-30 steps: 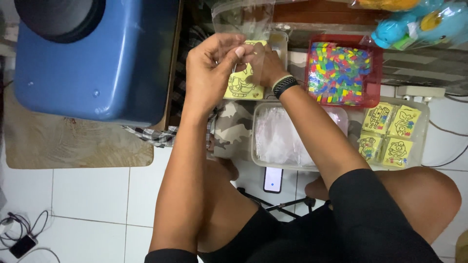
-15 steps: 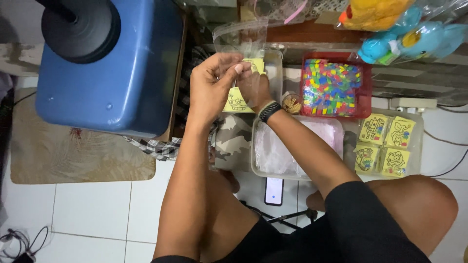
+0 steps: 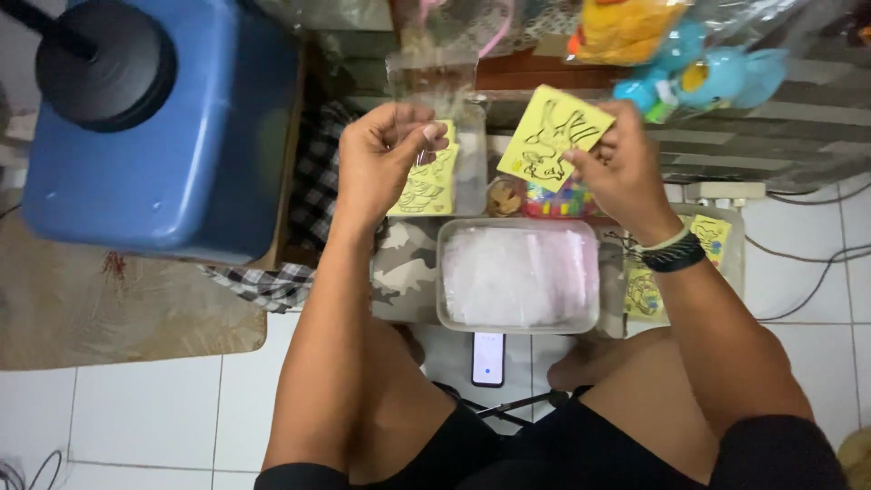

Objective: The person sits on the floor and assembles craft kits by placing yellow cards with cartoon drawings and small colorful plastic pieces into clear plastic bags. They seal the bags and place them into a container.

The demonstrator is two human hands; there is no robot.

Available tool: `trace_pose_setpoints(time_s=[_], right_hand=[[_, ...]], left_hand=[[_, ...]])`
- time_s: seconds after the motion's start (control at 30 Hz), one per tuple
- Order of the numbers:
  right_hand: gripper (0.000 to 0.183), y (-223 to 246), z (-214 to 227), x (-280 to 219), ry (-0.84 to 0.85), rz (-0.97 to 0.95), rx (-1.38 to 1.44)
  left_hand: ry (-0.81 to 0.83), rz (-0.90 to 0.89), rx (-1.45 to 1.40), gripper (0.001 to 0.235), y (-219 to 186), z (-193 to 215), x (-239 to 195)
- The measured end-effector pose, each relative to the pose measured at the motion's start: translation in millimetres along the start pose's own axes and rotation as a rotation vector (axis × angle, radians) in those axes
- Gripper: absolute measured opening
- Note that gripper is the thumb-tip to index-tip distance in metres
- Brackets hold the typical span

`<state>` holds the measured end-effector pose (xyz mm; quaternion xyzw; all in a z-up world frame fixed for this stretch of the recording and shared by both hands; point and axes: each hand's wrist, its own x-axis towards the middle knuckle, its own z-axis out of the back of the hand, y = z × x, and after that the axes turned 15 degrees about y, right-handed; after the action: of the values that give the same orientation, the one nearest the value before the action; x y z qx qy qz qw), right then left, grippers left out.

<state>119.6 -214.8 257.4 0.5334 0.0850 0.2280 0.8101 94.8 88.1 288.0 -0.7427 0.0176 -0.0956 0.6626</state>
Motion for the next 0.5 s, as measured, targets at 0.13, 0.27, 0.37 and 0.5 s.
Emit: trace_pose_setpoints(time_s=[0.13, 0.27, 0.37, 0.5], right_hand=[[0.073, 44.4, 26.4, -24.0, -0.078, 0.066, 0.092], [0.058, 42.3, 41.6, -33.6, -0.22, 0.231, 0.156], [0.053, 33.8, 47.2, -37.5, -0.272, 0.318, 0.258], [0.053, 26.8, 49.5, -35.1, -0.328, 0.316, 0.325]], left_hand=[[0.096, 0.089, 0.144, 0.009, 6.1, -31.5, 4.9], [0.25, 0.128, 0.23, 0.004, 8.5, -62.0, 5.4], [0.341, 0.18, 0.097, 0.009, 17.1, -82.6, 3.2], [0.431, 0.183, 0.111, 0.004, 15.2, -99.9, 1.2]])
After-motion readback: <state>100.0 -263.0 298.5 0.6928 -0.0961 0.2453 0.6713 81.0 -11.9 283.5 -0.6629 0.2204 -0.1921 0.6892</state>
